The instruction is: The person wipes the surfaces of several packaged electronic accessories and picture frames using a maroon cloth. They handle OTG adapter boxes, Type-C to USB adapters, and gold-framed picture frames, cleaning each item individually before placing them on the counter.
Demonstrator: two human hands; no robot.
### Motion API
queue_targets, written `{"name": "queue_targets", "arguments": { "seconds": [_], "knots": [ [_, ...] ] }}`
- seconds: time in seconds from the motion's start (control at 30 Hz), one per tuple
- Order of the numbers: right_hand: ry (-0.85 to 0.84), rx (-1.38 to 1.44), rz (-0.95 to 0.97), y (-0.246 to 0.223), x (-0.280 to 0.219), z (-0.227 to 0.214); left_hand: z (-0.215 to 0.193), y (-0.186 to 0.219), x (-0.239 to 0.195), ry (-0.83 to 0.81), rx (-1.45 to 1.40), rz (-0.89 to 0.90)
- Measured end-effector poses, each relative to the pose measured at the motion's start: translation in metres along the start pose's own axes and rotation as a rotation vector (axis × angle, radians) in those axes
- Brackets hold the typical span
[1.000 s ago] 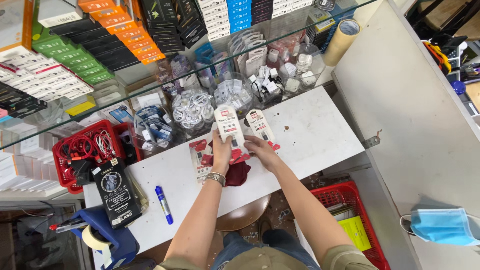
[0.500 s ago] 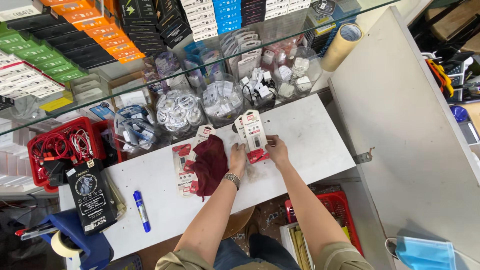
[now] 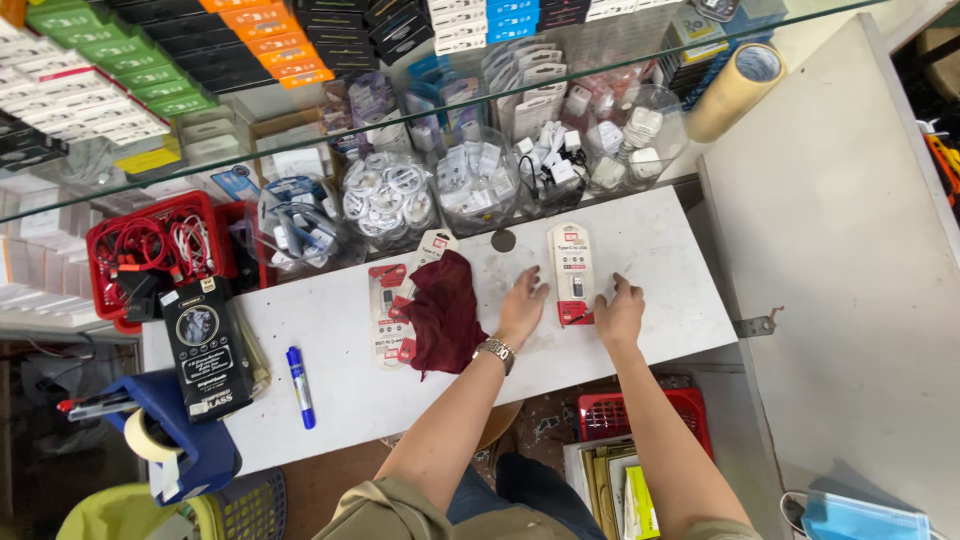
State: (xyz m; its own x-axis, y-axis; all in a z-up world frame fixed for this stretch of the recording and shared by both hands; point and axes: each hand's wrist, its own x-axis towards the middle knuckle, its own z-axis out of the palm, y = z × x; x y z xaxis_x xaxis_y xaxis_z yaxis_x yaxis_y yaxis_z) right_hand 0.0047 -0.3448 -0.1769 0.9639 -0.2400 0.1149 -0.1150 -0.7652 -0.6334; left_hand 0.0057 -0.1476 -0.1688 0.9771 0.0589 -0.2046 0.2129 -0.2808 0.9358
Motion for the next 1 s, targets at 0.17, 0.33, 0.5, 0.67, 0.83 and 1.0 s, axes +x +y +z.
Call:
{"name": "queue_targets", "arguments": {
  "seconds": [0.17, 0.33, 0.5, 0.67, 0.83, 1.0],
  "knots": [
    [-0.194, 0.165, -0.107, -0.122, -0.034, 0.016, -0.134, -0.007, -0.009, 0.606, -0.055, 0.168],
    [-0.501, 0.005, -0.372, -0.242, -0.1, 0.06, -0.228, -0.037, -0.03, 0.815, -0.051, -0.139],
    [-0.506, -0.066, -0.29, -0.237, -0.101, 0.085, -0.261, -0.059, -0.032, 0.599, 0.005, -0.244],
    [-0.345, 0.668, 0.182, -0.172, -0.074, 0.064, -0.252, -0.074, -0.015, 0.342, 0.378, -0.171],
    [-0.311, 0.933, 0.355, -0.155, -0.085, 0.028, -0.226, -0.061, -0.014, 0.309, 0.705, -0.118],
    [-0.288, 1.069, 0.452, -0.155, -0.119, 0.015, -0.208, -0.061, -0.034, 0.097, 0.759, -0.249]
  ]
}}
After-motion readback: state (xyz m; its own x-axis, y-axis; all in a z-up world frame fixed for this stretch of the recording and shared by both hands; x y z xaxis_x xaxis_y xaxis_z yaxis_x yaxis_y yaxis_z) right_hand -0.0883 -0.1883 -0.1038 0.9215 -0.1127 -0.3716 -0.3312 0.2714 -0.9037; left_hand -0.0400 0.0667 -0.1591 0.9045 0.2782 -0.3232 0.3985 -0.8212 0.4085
